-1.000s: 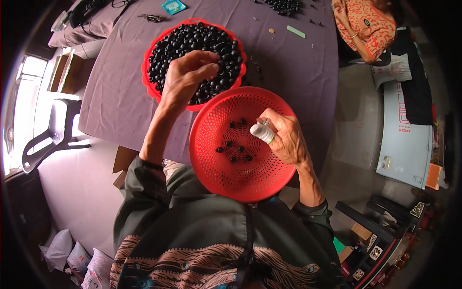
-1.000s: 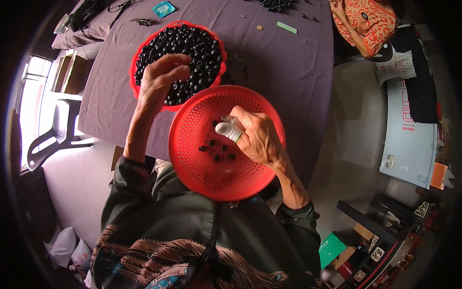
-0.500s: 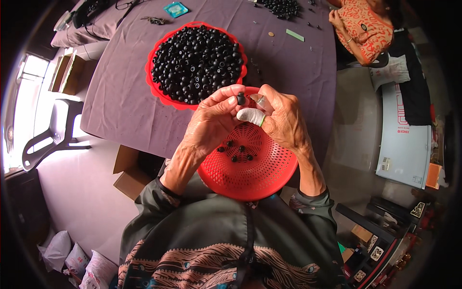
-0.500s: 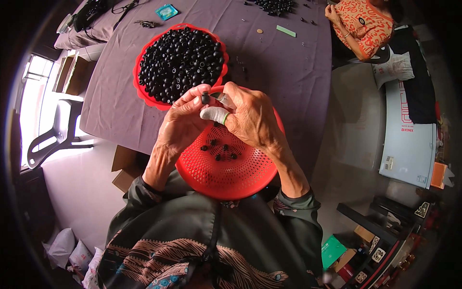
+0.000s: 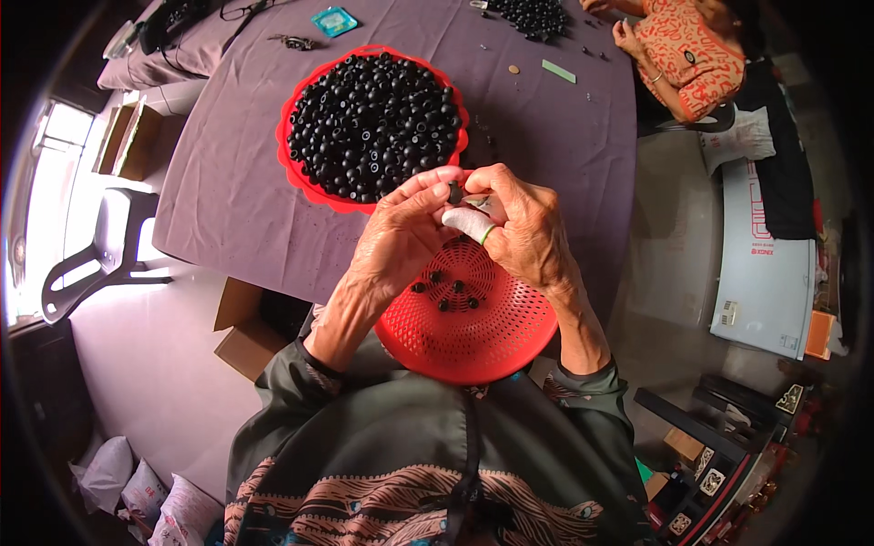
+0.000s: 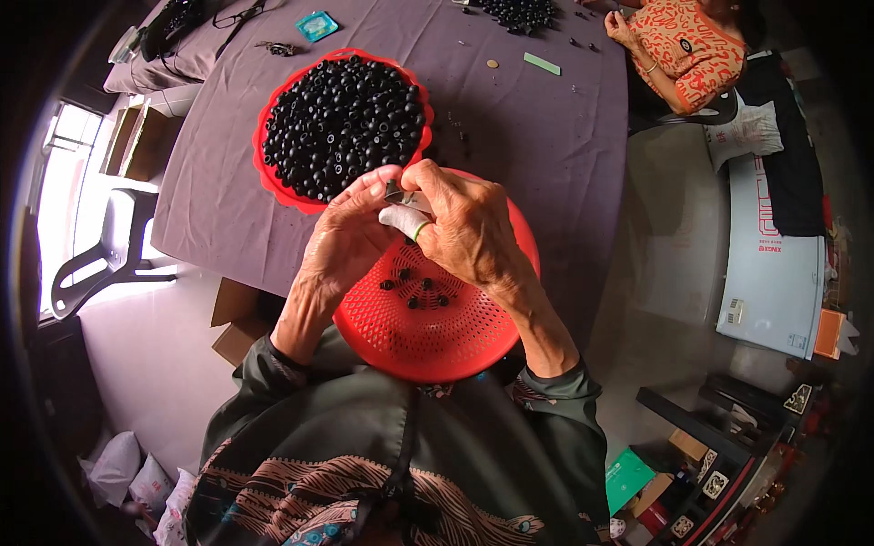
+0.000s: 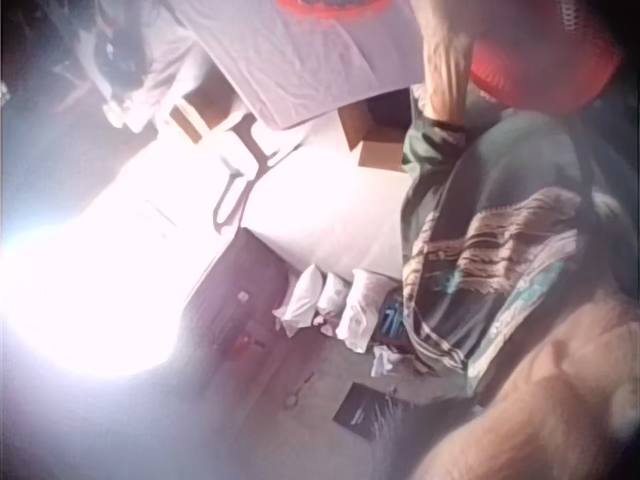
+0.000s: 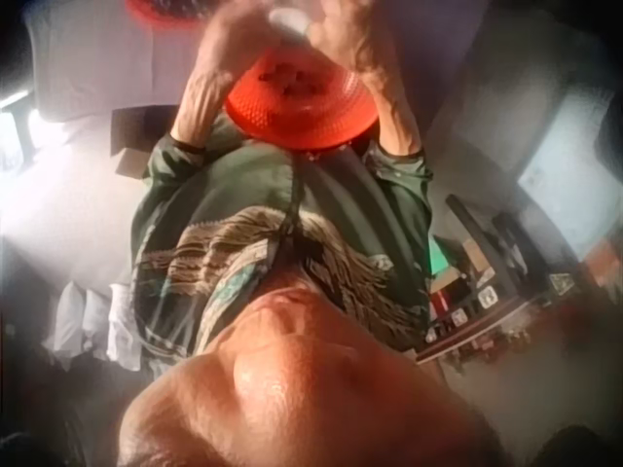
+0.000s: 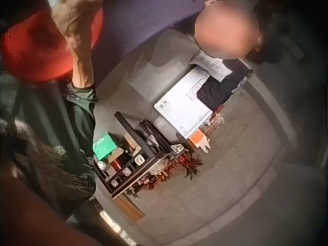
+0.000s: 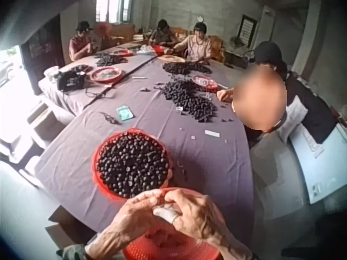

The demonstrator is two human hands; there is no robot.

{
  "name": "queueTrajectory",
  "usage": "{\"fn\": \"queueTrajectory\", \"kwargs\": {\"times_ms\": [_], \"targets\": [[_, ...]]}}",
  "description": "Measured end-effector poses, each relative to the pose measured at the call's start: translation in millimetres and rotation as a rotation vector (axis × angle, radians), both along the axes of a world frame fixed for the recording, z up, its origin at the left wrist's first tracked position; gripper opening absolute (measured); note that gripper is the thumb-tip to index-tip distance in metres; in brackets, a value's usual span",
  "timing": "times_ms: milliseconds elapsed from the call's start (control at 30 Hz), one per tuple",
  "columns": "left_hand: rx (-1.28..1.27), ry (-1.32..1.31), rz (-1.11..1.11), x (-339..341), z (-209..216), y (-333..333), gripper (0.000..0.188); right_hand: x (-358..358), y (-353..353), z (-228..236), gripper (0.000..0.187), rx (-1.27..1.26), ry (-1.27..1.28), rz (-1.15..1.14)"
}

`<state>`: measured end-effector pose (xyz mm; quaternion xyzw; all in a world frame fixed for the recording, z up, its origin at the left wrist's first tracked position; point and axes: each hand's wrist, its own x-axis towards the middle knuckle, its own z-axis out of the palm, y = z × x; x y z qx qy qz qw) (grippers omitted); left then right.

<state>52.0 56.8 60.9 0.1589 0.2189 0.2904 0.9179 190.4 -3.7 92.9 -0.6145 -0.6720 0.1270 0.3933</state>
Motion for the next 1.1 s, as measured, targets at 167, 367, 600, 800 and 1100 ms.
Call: {"fn": "queueTrajectory", "kwargs": {"times_ms": [167,367,600,800,1100], "targets": [[0.022,-0.139,-0.004,0,-22,-2,0.015,1,2,-5,0.021,0.021,0.038,0.001],[0.018,-0.199,-0.061,-4,-15,0,0.02,7,1,12,0.022,-0.147,0.185,0.017],[0.004,-0.222,-0.042,-3,-14,-4,0.021,8,-1,10,0.049,-0.224,0.007,0.009],[0.051,-0.219,-0.026,-1,-12,-6,0.019,9,4,13,0.051,-0.205,-0.065,0.044],[0.084,-0.147,-0.005,-1,-14,-5,0.017,7,3,12,0.049,-0.158,-0.117,0.066]]}}
